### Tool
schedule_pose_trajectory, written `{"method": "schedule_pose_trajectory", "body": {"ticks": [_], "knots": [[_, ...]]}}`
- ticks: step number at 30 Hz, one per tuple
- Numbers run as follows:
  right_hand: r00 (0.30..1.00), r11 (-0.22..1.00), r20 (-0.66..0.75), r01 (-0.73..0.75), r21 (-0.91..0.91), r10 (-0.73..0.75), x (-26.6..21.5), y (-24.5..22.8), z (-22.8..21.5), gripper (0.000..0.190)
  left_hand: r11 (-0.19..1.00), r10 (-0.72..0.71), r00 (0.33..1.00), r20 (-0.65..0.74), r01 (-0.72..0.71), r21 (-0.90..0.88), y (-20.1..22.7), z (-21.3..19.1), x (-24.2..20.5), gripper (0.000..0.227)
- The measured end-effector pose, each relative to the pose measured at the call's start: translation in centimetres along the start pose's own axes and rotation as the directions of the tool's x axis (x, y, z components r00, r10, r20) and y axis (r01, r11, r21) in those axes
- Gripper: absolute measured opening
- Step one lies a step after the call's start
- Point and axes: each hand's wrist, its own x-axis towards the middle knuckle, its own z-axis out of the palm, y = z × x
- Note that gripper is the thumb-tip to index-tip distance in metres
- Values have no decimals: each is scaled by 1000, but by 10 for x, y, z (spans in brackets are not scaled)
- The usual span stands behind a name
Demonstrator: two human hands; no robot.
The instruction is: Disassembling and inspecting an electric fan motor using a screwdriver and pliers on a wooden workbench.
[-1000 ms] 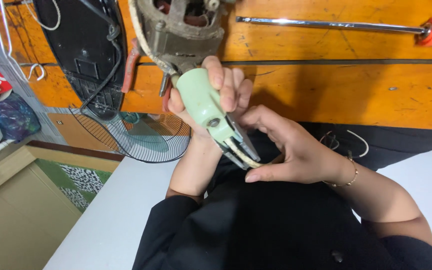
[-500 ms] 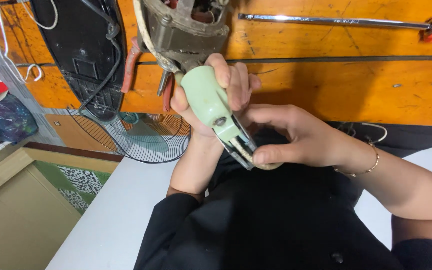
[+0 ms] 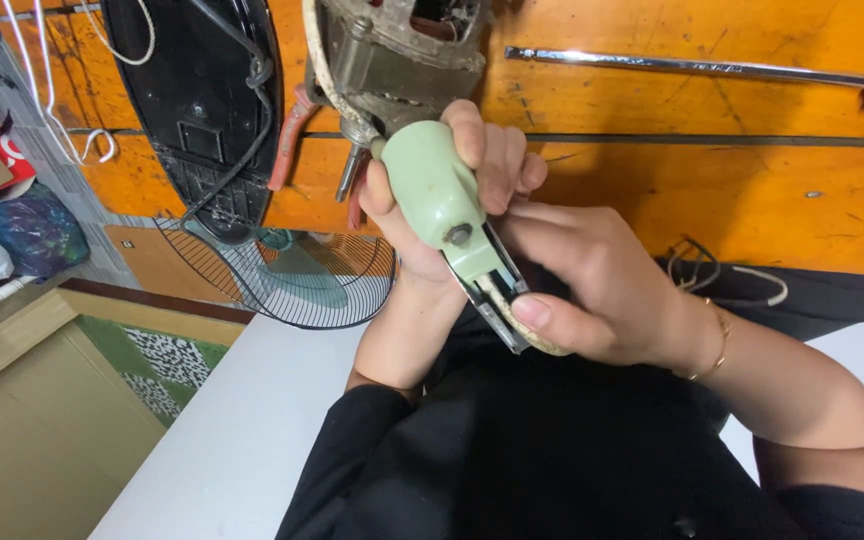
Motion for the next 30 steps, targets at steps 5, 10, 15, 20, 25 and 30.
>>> {"method": "schedule_pose_trajectory", "body": {"ticks": [5, 10, 15, 20, 25, 30], "knots": [[994, 960, -81, 53, -273, -77, -5, 4, 13, 57, 999, -33, 999, 16, 32, 31, 2, -6, -1, 47], [986, 937, -128, 59, -344, -110, -7, 8, 23, 54, 1000, -18, 998, 56, 18, 3, 0, -10, -2, 46], [969, 900, -167, 94, -425, -180, -6, 8, 35, 59, 998, -6, 988, 152, 14, -57, 0, -22, -5, 46], [964, 870, -180, 85, -486, -194, -7, 13, 44, 63, 996, 27, 954, 298, -1, -87, 0, -34, -4, 46], [906, 814, -222, 189, -549, -361, -1, 26, 49, 53, 982, 9, 911, 413, 69, -175, -6, -79, -10, 54], [906, 833, -239, 182, -523, -348, 2, 26, 51, 57, 979, 19, 889, 458, 76, -188, -6, -85, -8, 51]]}}
